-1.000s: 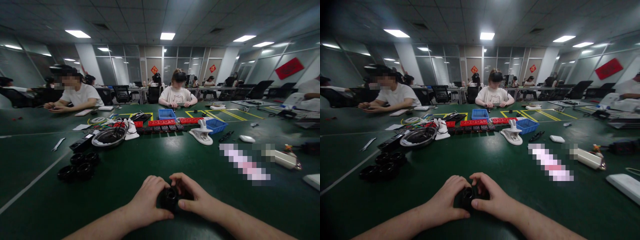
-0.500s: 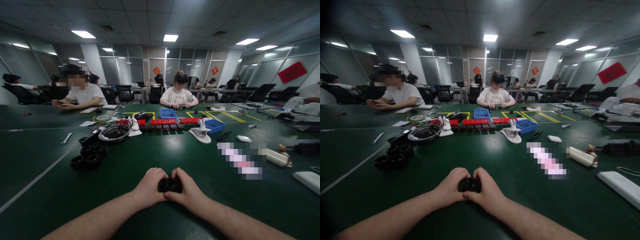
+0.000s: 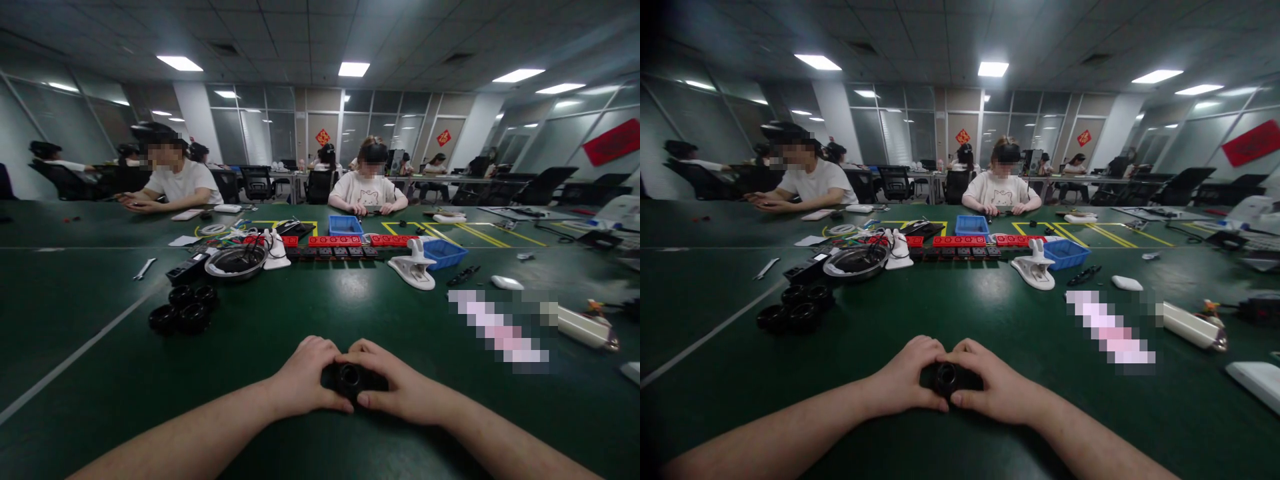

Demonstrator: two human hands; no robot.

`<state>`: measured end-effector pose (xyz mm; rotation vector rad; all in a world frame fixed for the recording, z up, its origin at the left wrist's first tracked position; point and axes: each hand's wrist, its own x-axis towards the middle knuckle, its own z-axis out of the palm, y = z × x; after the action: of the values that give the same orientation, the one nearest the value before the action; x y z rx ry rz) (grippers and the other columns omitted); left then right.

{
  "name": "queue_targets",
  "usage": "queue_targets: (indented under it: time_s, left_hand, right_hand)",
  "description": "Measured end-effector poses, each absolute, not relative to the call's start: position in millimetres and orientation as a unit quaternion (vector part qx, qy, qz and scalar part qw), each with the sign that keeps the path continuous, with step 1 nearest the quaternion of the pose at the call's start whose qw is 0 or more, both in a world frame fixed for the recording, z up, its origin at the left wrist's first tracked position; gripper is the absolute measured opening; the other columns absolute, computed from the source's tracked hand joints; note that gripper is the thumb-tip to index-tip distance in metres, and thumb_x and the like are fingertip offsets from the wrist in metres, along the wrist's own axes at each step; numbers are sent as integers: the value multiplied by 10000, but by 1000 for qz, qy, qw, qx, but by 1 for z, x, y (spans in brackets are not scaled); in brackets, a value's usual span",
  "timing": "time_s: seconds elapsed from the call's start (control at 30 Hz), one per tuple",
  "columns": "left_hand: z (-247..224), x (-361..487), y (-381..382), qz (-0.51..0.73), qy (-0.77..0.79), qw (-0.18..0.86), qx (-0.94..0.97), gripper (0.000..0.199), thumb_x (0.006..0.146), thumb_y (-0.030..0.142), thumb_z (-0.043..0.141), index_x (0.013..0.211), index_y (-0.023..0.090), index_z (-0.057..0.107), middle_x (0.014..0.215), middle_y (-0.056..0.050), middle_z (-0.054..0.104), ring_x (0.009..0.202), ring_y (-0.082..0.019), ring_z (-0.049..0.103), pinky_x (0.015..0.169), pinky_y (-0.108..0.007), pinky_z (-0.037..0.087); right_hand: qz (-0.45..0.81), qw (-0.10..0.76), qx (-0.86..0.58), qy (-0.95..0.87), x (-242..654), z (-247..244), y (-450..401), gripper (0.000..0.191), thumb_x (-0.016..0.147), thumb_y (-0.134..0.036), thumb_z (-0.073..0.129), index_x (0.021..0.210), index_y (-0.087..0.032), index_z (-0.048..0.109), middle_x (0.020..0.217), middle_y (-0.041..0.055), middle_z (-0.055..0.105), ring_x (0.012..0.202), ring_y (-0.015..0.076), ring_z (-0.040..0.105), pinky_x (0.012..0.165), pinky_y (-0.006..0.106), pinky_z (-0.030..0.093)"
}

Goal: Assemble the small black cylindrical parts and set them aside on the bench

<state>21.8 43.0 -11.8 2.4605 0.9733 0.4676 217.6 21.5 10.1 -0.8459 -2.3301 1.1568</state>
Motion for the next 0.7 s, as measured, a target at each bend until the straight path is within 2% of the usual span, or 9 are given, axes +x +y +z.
queue_targets:
  time_s: [0.13,0.33,0.43,0.53,0.7]
  left_hand:
    - [-12,23,39,178,367,209,889,427,578,523,636,817,188,526,800,0,517,776,-179,467,720,-297,345]
    - [-10,24,35,193,384,203,879,531,487,570,660,829,193,506,820,-4,507,787,-192,461,716,-308,354]
    - [-12,23,36,207,374,206,880,485,528,521,664,845,193,500,839,-1,508,798,-183,463,722,-297,356]
    - [-14,22,37,213,364,201,884,383,592,461,650,819,187,507,829,0,515,791,-171,471,716,-284,355]
    - [-15,23,35,222,363,189,885,395,586,504,640,760,174,508,773,4,519,758,-168,476,697,-278,352]
  right_hand:
    - [431,232,-350,-799,219,2,19,659,644,-356,635,1205,-207,325,1045,54,429,892,178,439,759,299,385]
    - [381,287,-444,-759,211,-7,13,475,572,-349,679,934,-182,420,828,7,464,709,138,427,598,246,374]
    - [349,306,-478,-745,203,-8,9,399,564,-328,680,811,-187,401,729,-24,439,639,117,401,538,220,340]
    - [316,317,-506,-737,195,-9,5,363,570,-308,674,749,-189,381,688,-38,417,611,108,386,521,212,319]
    - [274,311,-523,-745,193,-10,4,295,599,-281,654,710,-183,400,667,-36,425,601,112,394,524,219,321]
